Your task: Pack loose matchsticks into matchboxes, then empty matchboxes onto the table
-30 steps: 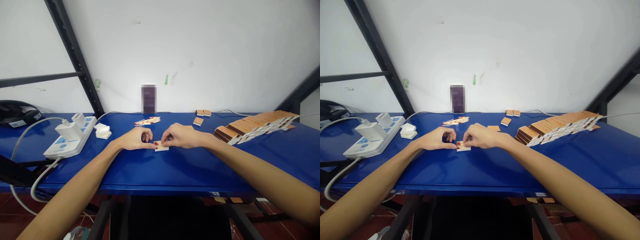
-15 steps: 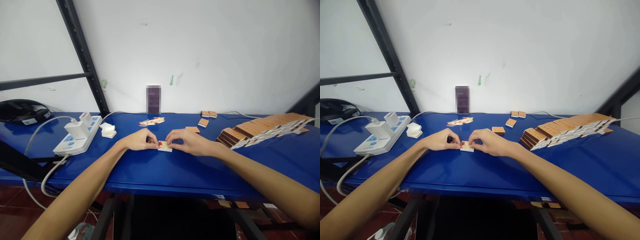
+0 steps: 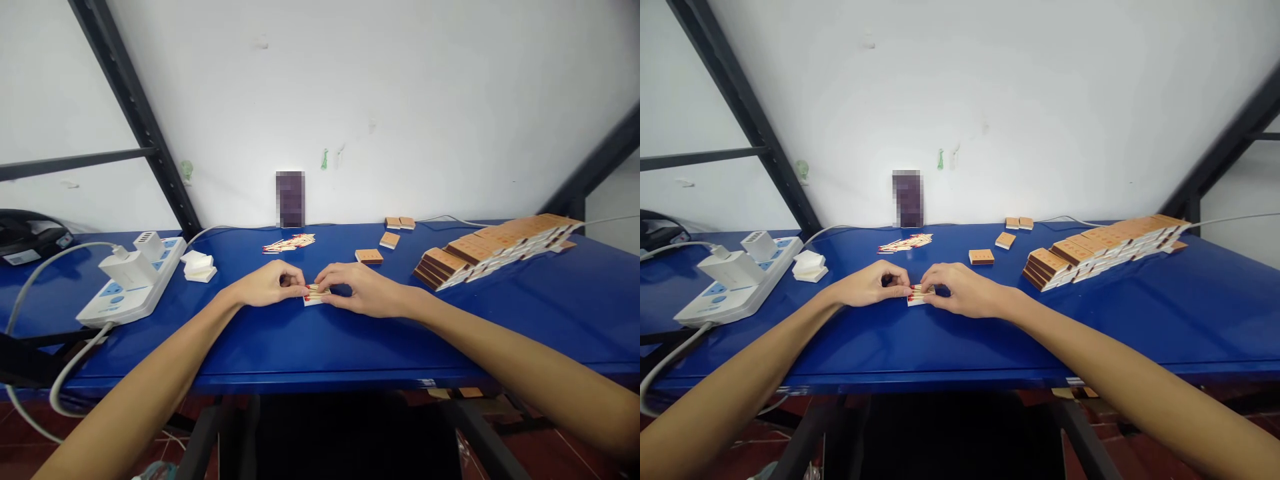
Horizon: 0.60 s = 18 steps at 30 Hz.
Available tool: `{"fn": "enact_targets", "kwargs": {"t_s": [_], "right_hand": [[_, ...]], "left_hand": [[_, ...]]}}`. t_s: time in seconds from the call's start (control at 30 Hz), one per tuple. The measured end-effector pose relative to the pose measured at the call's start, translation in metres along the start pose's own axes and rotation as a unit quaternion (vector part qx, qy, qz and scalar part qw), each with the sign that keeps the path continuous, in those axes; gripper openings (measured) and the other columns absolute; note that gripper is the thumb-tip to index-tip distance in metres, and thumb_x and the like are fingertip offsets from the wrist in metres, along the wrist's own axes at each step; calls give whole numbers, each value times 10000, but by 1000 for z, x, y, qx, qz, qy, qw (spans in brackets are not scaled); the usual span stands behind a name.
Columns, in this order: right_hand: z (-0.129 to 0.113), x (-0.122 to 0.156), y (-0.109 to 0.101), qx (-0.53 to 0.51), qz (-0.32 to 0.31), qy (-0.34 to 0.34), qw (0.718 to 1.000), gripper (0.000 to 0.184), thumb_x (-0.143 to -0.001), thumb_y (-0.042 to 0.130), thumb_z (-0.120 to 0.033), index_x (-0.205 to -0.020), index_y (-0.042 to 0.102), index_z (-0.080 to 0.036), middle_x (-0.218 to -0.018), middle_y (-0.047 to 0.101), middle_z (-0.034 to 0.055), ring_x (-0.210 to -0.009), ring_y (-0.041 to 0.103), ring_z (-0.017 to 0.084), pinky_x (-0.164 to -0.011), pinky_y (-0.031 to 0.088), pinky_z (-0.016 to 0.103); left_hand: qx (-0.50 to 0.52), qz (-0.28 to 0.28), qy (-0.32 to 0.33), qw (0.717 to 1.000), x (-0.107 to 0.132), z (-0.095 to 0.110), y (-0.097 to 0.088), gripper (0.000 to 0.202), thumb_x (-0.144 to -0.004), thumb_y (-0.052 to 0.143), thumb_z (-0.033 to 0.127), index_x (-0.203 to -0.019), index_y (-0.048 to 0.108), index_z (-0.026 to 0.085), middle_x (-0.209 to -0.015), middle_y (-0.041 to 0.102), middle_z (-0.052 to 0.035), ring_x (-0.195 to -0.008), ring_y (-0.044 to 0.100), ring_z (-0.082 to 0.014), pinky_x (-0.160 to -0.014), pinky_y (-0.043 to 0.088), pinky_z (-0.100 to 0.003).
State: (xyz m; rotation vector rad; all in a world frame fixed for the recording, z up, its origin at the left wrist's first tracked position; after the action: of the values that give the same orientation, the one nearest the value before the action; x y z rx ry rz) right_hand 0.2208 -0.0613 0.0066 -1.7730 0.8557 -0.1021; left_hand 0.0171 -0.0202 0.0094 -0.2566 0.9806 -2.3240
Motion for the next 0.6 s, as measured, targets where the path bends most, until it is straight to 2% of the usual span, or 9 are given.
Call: {"fn": "enact_targets", "kwargs": {"t_s": [0.13, 0.37, 0.47, 0.6], "right_hand": [[2, 2, 1, 16, 9, 1, 1000, 294, -881, 572, -286, -1157, 624, -199, -1061, 668, 71, -958, 603, 194, -858, 481, 357], [1, 4, 5, 55, 1, -7, 998, 298, -900, 543, -282, -1166, 642, -192, -1180, 629, 100, -1074, 577, 216, -929, 464, 371], [-1, 3, 5, 42, 9, -6, 999, 287, -935, 485, -306, -1142, 652, -200, -1123, 656, 91, -1038, 595, 206, -907, 470, 362], [2, 0, 4, 5, 59, 30, 998, 272, -936, 478, -308, -1109, 655, -194, -1034, 692, 73, -930, 632, 186, -826, 485, 326]], "left_hand": [[-12, 0, -2, 1000, 0, 1, 0, 330, -881, 521, 436, -804, 654, 144, -643, 528, 15, -577, 409, -89, -540, 323, -221], [-2, 17, -26, 1000, 1, -3, 1, 266, -830, 602, 430, -821, 581, 164, -617, 484, 39, -553, 409, -87, -531, 337, -217], [-6, 18, -27, 999, 0, -5, 1, 265, -829, 605, 432, -855, 579, 170, -625, 504, 36, -555, 428, -90, -542, 355, -220], [-6, 32, -28, 999, -1, -7, 1, 272, -837, 592, 436, -902, 571, 173, -651, 546, 24, -573, 465, -100, -545, 369, -221]]}}
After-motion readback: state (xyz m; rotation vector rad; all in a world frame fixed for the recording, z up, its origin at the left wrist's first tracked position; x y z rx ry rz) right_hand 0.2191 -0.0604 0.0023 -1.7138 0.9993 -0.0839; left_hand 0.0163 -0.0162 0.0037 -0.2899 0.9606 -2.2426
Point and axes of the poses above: each hand's wrist, its own x-axis away from the middle knuckle, its own y-axis out of the palm, z = x × y, the point moved 2 cm from there along -x, towards the middle knuckle
